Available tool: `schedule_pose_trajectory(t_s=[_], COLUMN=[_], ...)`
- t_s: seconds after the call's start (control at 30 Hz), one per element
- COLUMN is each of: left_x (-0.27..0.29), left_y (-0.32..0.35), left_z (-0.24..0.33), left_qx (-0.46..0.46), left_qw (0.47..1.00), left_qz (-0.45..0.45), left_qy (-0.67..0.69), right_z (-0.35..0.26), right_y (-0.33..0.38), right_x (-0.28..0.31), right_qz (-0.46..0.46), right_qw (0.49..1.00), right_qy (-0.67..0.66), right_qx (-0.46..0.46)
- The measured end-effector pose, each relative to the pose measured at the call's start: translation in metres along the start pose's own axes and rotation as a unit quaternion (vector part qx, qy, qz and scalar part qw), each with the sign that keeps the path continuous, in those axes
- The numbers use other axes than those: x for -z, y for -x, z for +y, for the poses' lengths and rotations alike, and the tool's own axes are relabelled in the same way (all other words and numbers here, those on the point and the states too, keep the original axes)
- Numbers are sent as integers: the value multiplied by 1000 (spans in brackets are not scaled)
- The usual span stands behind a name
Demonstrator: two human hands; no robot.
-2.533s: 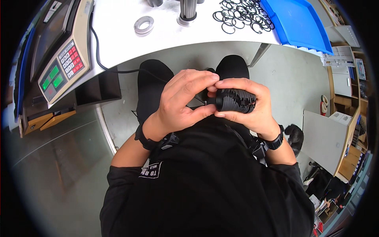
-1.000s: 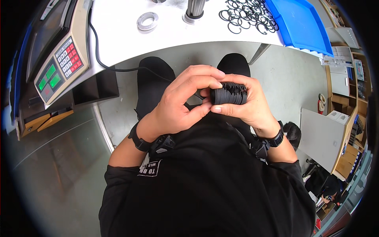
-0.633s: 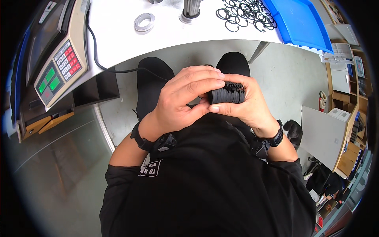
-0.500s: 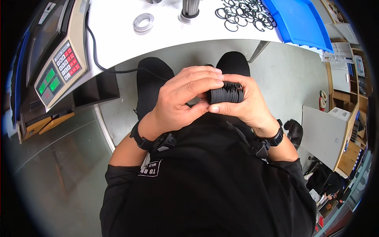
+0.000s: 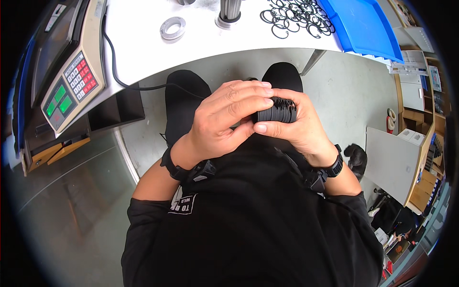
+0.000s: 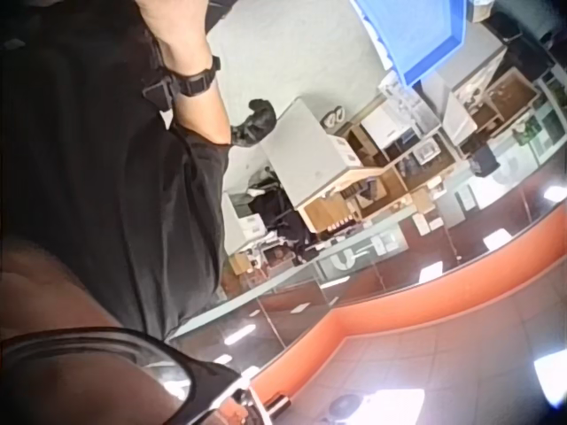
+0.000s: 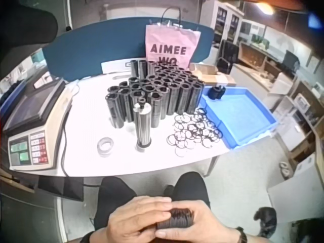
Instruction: Assembling black cylinders by fitting rubber rings around them and placing them in a tray for organization.
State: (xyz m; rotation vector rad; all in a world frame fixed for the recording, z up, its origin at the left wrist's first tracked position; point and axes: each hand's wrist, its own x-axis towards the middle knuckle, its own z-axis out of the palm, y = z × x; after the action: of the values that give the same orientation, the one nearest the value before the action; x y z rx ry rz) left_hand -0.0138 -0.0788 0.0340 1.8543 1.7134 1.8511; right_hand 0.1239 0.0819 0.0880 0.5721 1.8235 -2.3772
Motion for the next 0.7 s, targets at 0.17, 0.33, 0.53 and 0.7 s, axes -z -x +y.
schedule_pose_trajectory(t_s=[0.17,0.33,0.53,0.7], left_x=[0,0,33,27], left_y=[-8,-22,-40,-76], left_z=[-6,-7,-34,-62], left_qx=[-16,-39,-2,-25], left_qw=[1000,999,994,955], left_qz=[0,13,105,223], left_qy=[-6,12,-41,-192], right_z=[-3,-19,-46,-79], right_y=[-2,-6,-10,-14], right_x=[4,6,15,20], right_qz=[3,-2,48,64], right_qw=[1000,999,996,966], right_qy=[14,15,40,203], right_qx=[15,48,69,148])
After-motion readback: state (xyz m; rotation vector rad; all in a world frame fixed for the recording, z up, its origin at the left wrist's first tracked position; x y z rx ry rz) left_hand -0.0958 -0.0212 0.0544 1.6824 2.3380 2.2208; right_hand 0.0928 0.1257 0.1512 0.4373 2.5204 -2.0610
